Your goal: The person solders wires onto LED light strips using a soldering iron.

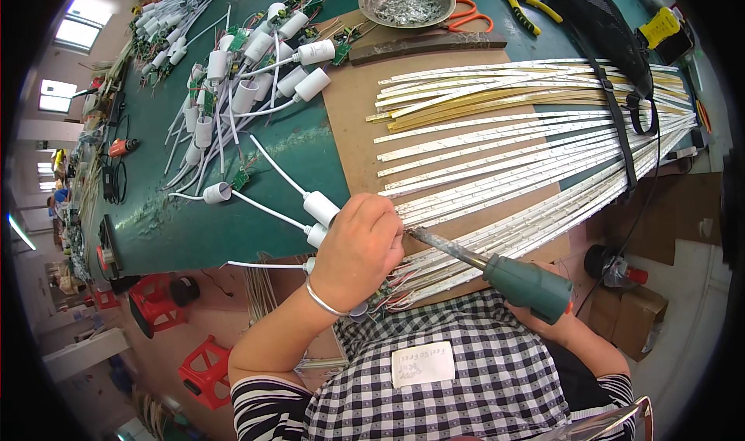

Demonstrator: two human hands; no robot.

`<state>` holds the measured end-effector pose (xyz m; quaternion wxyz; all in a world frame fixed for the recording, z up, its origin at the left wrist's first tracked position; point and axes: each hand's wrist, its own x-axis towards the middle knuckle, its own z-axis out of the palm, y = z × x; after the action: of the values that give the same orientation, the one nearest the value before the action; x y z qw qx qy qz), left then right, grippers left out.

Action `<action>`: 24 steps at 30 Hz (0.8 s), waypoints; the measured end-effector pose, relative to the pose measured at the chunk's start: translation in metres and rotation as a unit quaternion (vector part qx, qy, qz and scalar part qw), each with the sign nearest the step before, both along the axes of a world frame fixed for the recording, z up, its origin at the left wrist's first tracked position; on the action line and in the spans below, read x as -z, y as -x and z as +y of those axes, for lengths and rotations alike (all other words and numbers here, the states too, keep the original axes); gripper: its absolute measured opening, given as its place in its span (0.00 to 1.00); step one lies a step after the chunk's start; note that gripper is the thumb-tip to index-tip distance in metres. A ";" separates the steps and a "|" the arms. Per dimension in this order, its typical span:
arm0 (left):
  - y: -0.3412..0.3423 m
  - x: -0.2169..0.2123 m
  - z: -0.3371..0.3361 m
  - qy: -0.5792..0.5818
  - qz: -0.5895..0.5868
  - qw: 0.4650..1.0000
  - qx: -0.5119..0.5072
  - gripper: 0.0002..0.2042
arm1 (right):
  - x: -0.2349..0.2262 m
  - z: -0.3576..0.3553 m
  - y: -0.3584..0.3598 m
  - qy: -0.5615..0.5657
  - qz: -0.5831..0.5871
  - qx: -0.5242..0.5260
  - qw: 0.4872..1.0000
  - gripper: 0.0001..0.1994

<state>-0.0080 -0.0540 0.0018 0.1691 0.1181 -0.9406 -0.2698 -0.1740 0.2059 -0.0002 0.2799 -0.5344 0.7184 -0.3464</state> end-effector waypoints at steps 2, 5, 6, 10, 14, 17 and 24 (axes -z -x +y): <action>0.001 0.000 -0.001 -0.001 -0.001 1.000 -0.001 0.11 | 0.002 0.003 -0.002 -0.004 -0.046 0.028 0.999 0.17; 0.001 -0.002 0.000 0.007 -0.003 1.000 0.000 0.10 | 0.004 0.012 0.001 -0.049 -0.070 0.057 0.995 0.17; 0.003 -0.002 0.001 0.003 -0.001 1.000 -0.004 0.10 | 0.002 0.016 0.003 -0.057 -0.081 0.087 0.991 0.16; 0.002 -0.005 0.001 0.004 -0.011 1.000 -0.004 0.09 | -0.007 0.008 0.008 0.026 -0.179 0.202 0.963 0.17; 0.000 -0.002 0.001 0.012 -0.008 1.000 -0.009 0.08 | -0.033 -0.028 0.041 0.208 -0.215 0.268 0.916 0.21; -0.003 -0.002 0.003 0.018 0.006 1.000 -0.012 0.08 | -0.056 -0.061 0.068 0.305 -0.214 0.274 0.887 0.14; 0.002 -0.002 0.004 0.016 0.003 1.000 0.005 0.08 | -0.059 -0.174 0.113 0.316 -0.124 0.236 0.910 0.16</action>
<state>-0.0099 -0.0503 0.0040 0.1728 0.1096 -0.9447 -0.2562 -0.2873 0.0320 0.0588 0.0935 -0.3622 0.6360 -0.6749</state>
